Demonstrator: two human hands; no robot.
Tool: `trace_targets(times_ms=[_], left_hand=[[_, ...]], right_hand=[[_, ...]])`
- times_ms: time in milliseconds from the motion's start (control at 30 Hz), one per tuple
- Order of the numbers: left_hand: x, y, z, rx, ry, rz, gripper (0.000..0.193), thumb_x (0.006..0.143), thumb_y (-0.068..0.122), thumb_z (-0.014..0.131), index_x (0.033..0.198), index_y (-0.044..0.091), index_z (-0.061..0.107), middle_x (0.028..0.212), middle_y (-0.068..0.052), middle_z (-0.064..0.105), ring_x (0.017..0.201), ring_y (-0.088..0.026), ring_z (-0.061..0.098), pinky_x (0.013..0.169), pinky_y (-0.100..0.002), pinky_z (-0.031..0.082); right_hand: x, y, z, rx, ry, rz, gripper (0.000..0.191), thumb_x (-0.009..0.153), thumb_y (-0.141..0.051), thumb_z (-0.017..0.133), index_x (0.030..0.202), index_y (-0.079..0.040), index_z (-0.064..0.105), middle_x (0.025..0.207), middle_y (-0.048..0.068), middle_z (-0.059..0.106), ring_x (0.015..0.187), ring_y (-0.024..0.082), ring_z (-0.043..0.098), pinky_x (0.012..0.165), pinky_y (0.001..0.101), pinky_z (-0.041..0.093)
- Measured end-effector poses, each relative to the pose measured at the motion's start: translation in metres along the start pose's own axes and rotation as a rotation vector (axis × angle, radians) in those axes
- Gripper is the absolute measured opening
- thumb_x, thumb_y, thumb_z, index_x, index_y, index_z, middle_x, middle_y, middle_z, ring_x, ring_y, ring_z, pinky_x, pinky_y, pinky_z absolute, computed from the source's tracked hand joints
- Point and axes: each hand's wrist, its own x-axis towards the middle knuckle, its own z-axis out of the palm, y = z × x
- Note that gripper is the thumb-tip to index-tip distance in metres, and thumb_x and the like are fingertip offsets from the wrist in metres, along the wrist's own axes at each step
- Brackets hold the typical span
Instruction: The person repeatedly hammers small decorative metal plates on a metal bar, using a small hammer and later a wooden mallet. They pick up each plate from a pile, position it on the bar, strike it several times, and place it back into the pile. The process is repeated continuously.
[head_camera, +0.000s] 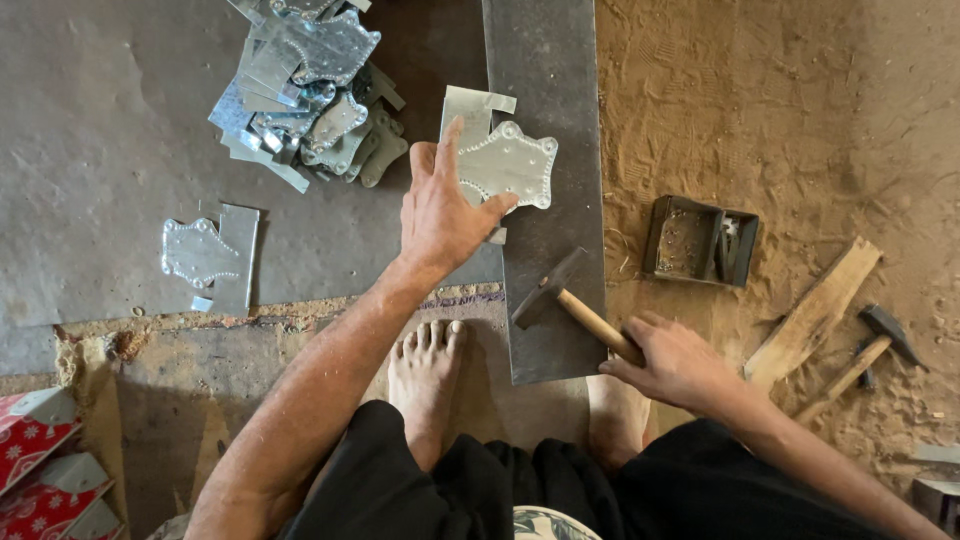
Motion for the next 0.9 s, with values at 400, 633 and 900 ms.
trace_targets(times_ms=[400,633,900], left_hand=[[-0.012,-0.004,0.013,0.16,0.151,0.214,0.109,0.08,0.038,0.09,0.161,0.015,0.02,0.129,-0.017,0.045,0.098,-0.037,0.068,0.073,-0.046,0.059],[-0.014,-0.002,0.014,0.246,0.167,0.278,0.106,0.082,0.036,0.089,0.16,0.017,0.02,0.13,-0.02,0.044,0.089,-0.036,0.07,0.058,-0.042,0.059],[-0.016,0.004,0.011,0.236,0.167,0.286,0.102,0.082,0.034,0.088,0.159,0.018,0.025,0.13,-0.021,0.044,0.092,-0.04,0.069,0.061,-0.047,0.058]], right_hand=[[-0.01,0.002,-0.023,0.296,0.394,-0.046,0.03,0.102,-0.034,0.052,0.093,-0.007,0.061,0.058,0.0,0.057,0.038,0.009,0.047,0.032,0.0268,0.04],[0.001,-0.03,-0.048,0.199,0.528,-0.054,0.028,0.103,-0.025,0.054,0.113,-0.001,0.064,0.063,0.005,0.06,0.037,0.014,0.051,0.033,0.0294,0.041],[0.0,-0.047,-0.063,0.152,0.688,-0.173,0.028,0.103,-0.025,0.059,0.114,0.001,0.061,0.063,0.01,0.06,0.047,0.017,0.057,0.043,0.035,0.046]])
